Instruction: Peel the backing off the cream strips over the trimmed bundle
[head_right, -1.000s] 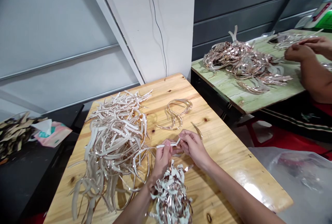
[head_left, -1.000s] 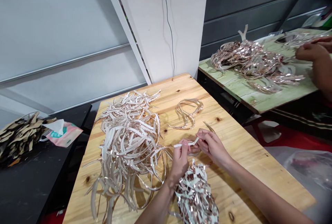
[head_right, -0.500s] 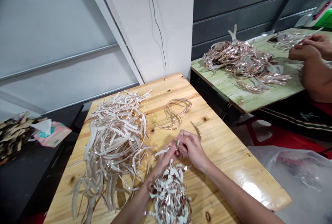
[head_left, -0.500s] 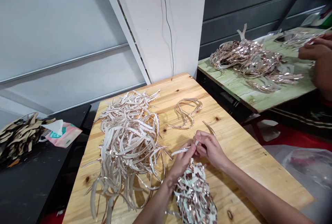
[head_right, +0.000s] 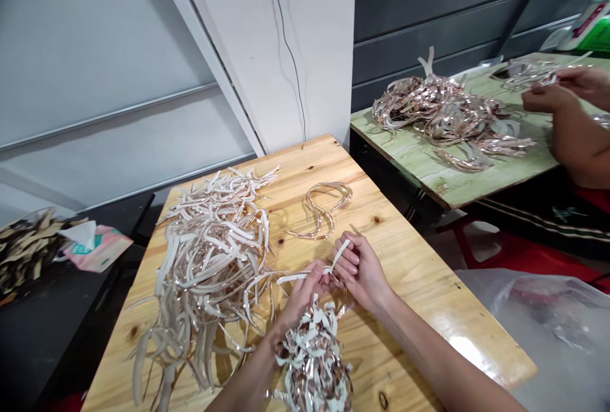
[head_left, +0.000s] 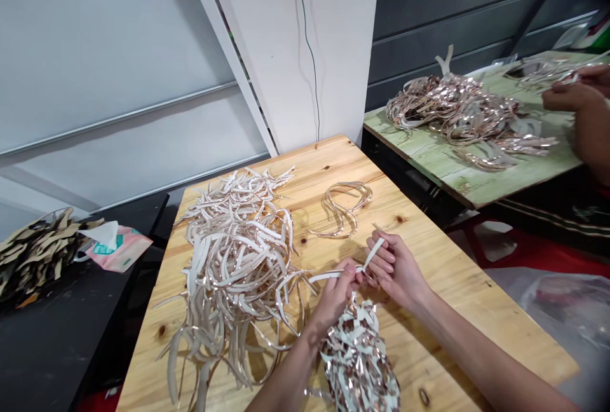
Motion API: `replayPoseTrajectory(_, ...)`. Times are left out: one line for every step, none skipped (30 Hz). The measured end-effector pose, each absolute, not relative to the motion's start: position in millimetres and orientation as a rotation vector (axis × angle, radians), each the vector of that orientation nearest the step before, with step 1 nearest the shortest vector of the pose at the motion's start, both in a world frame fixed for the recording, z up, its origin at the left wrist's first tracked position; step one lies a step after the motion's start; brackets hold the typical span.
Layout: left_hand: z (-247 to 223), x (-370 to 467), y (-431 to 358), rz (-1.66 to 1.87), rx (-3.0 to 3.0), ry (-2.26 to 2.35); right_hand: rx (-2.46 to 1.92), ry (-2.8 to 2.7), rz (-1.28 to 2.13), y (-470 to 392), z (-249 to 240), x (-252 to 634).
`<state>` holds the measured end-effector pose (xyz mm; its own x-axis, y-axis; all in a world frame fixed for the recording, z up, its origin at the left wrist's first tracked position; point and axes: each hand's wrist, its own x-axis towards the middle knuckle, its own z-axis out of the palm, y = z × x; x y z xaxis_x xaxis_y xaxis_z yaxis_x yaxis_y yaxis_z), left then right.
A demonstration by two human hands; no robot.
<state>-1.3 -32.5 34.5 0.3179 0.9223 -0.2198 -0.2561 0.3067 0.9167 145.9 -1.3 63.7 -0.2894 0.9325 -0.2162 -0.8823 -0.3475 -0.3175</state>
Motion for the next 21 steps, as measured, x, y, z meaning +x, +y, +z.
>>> replayPoseTrajectory(30.9, 0.0, -31.8, 0.959, 0.887, 0.865, -0.426, -0.139, 1.865, -0.3, 64.7, 148.2)
replayPoseTrajectory(27.1, 1.3, -31.1, 0.989, 0.862, 0.823, -0.430, -0.122, 1.845, 0.6, 65.6, 150.4)
replayPoseTrajectory(23.6, 2.5, -30.2, 1.028, 0.851, 0.793, -0.442, -0.109, 1.821, 1.3, 66.4, 152.4)
replayPoseTrajectory(20.5, 3.6, -29.5, 1.086, 0.857, 0.792, -0.464, -0.102, 1.794, 1.9, 67.1, 154.1)
replayPoseTrajectory(18.1, 4.6, -28.9, 1.145, 0.877, 0.809, -0.497, -0.098, 1.765, 2.5, 67.7, 155.3)
replayPoseTrajectory(16.4, 5.2, -28.7, 1.207, 0.903, 0.836, -0.532, -0.102, 1.738, 2.9, 68.1, 156.0)
replayPoseTrajectory(15.4, 5.6, -28.8, 1.265, 0.926, 0.864, -0.569, -0.113, 1.719, 3.2, 68.4, 156.2)
replayPoseTrajectory(15.2, 5.7, -29.3, 1.314, 0.942, 0.888, -0.604, -0.135, 1.707, 3.3, 68.4, 155.8)
replayPoseTrajectory(15.4, 5.6, -30.3, 1.351, 0.950, 0.904, -0.635, -0.169, 1.704, 3.3, 67.9, 155.1)
replayPoseTrajectory(16.1, 5.3, -31.5, 1.376, 0.949, 0.913, -0.666, -0.219, 1.704, 3.1, 66.9, 154.0)
replayPoseTrajectory(17.1, 5.0, -33.0, 1.393, 0.946, 0.919, -0.703, -0.287, 1.697, 2.7, 65.2, 152.6)
replayPoseTrajectory(18.3, 4.7, -34.6, 1.402, 0.944, 0.923, -0.755, -0.376, 1.672, 1.9, 62.9, 151.2)
replayPoseTrajectory(19.8, 4.5, -36.2, 1.398, 0.947, 0.931, -0.822, -0.482, 1.627, 0.9, 60.1, 149.7)
replayPoseTrajectory(21.4, 4.4, -37.8, 1.389, 0.954, 0.949, -0.895, -0.606, 1.567, -0.4, 57.0, 148.3)
replayPoseTrajectory(23.1, 4.5, -39.2, 1.384, 0.962, 0.979, -0.965, -0.746, 1.499, -1.9, 54.0, 147.0)
replayPoseTrajectory(25.0, 4.5, -40.4, 1.383, 0.971, 1.014, -1.030, -0.902, 1.432, -3.6, 51.5, 145.9)
replayPoseTrajectory(27.1, 4.6, -41.4, 1.389, 0.982, 1.047, -1.087, -1.066, 1.371, -5.3, 49.6, 145.0)
replayPoseTrajectory(29.3, 4.5, -42.1, 1.397, 0.994, 1.069, -1.131, -1.225, 1.321, -6.9, 48.7, 144.5)
replayPoseTrajectory(31.6, 4.4, -42.7, 1.403, 1.009, 1.082, -1.162, -1.369, 1.281, -8.3, 48.8, 144.2)
replayPoseTrajectory(33.9, 4.1, -43.1, 1.405, 1.032, 1.085, -1.178, -1.486, 1.249, -9.4, 49.7, 144.1)
replayPoseTrajectory(36.1, 3.8, -43.5, 1.394, 1.057, 1.078, -1.183, -1.571, 1.225, -10.3, 51.2, 144.3)
